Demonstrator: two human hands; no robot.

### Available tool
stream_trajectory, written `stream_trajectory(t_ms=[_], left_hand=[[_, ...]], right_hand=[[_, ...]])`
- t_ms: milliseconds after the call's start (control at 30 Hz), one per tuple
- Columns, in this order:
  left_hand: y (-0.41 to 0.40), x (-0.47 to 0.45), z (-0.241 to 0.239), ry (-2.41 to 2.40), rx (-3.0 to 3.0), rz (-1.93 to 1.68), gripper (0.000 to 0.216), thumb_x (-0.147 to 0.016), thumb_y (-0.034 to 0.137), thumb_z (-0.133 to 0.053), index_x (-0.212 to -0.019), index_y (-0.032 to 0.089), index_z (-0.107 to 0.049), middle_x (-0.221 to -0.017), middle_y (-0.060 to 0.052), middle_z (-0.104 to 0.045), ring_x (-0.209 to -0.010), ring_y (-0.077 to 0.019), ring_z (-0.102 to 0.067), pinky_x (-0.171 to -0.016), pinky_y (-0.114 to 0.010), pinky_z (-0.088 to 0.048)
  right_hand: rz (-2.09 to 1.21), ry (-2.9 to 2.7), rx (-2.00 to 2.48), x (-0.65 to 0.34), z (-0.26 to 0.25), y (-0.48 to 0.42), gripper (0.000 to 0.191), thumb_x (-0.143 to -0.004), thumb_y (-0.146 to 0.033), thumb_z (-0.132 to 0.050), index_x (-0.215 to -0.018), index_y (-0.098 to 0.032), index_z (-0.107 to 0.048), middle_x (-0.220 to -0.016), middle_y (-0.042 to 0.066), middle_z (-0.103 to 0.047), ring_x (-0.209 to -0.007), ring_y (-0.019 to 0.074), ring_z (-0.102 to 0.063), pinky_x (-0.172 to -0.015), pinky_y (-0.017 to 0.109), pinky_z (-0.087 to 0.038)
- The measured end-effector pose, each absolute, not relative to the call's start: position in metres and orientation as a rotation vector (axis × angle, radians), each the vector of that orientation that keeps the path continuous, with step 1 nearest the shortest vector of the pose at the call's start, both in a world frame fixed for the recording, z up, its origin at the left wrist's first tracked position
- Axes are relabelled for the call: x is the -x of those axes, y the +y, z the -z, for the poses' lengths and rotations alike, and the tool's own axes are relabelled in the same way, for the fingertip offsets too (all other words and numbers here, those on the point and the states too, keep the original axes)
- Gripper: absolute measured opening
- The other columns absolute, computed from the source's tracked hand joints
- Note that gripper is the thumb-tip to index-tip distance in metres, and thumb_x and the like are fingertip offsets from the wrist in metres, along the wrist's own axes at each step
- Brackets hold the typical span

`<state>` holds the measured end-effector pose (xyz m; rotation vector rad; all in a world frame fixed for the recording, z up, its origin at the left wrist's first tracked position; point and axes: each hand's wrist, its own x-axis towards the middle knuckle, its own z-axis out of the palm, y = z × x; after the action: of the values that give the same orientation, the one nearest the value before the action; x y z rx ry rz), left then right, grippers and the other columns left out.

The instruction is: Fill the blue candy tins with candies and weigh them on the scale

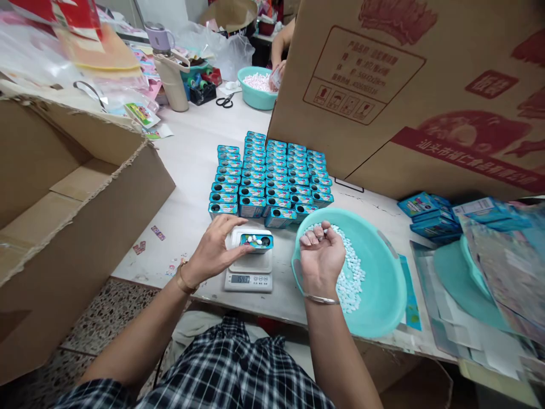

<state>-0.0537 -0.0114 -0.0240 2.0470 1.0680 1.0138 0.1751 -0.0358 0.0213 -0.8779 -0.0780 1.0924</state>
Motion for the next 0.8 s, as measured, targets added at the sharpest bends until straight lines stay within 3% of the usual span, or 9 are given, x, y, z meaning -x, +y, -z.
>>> stream_trajectory(t_ms=[200, 400, 600, 800], left_hand=[[-0.015, 0.06, 0.022, 1.133, -2.017, -1.075, 0.037, -0.085, 0.035, -0.067, -0.118, 0.02, -0.06, -0.11, -0.008, -0.061, -0.107, -0.0216, -0.056, -0.096, -0.038, -0.045], [-0.018, 0.06, 0.024, 1.149, -2.026, -1.086, 0.028, -0.088, 0.031, -0.065, -0.114, 0.02, -0.064, -0.103, -0.007, -0.062, -0.102, -0.0204, -0.056, -0.092, -0.037, -0.046], [-0.016, 0.057, 0.026, 1.159, -2.226, -1.072, 0.022, -0.09, 0.027, -0.061, -0.111, 0.019, -0.065, -0.1, -0.006, -0.064, -0.097, -0.0205, -0.056, -0.09, -0.039, -0.043], [-0.009, 0.047, 0.023, 1.113, -2.462, -0.842, 0.016, -0.093, 0.024, -0.055, -0.098, 0.019, -0.068, -0.091, -0.005, -0.065, -0.094, -0.0217, -0.054, -0.092, -0.043, -0.038]], right_hand=[[-1.043, -0.046, 0.923, -0.175, -0.017, -0.038, 0.011, -0.085, -0.015, -0.043, -0.084, -0.018, -0.053, -0.062, -0.007, -0.039, -0.047, 0.0064, -0.036, -0.044, 0.019, -0.032], [-1.018, -0.043, 0.968, -0.164, -0.016, -0.036, 0.011, -0.085, -0.015, -0.046, -0.086, -0.018, -0.057, -0.071, -0.003, -0.048, -0.062, 0.0084, -0.05, -0.058, 0.021, -0.046], [-1.009, -0.16, 0.999, -0.184, -0.012, -0.04, 0.009, -0.079, -0.018, -0.056, -0.086, -0.017, -0.062, -0.073, -0.004, -0.049, -0.06, 0.0068, -0.047, -0.058, 0.02, -0.042], [-0.677, -0.387, 1.354, -0.241, -0.001, -0.06, 0.024, -0.069, -0.027, -0.07, -0.092, -0.02, -0.069, -0.093, -0.001, -0.063, -0.09, 0.0126, -0.058, -0.084, 0.027, -0.041]])
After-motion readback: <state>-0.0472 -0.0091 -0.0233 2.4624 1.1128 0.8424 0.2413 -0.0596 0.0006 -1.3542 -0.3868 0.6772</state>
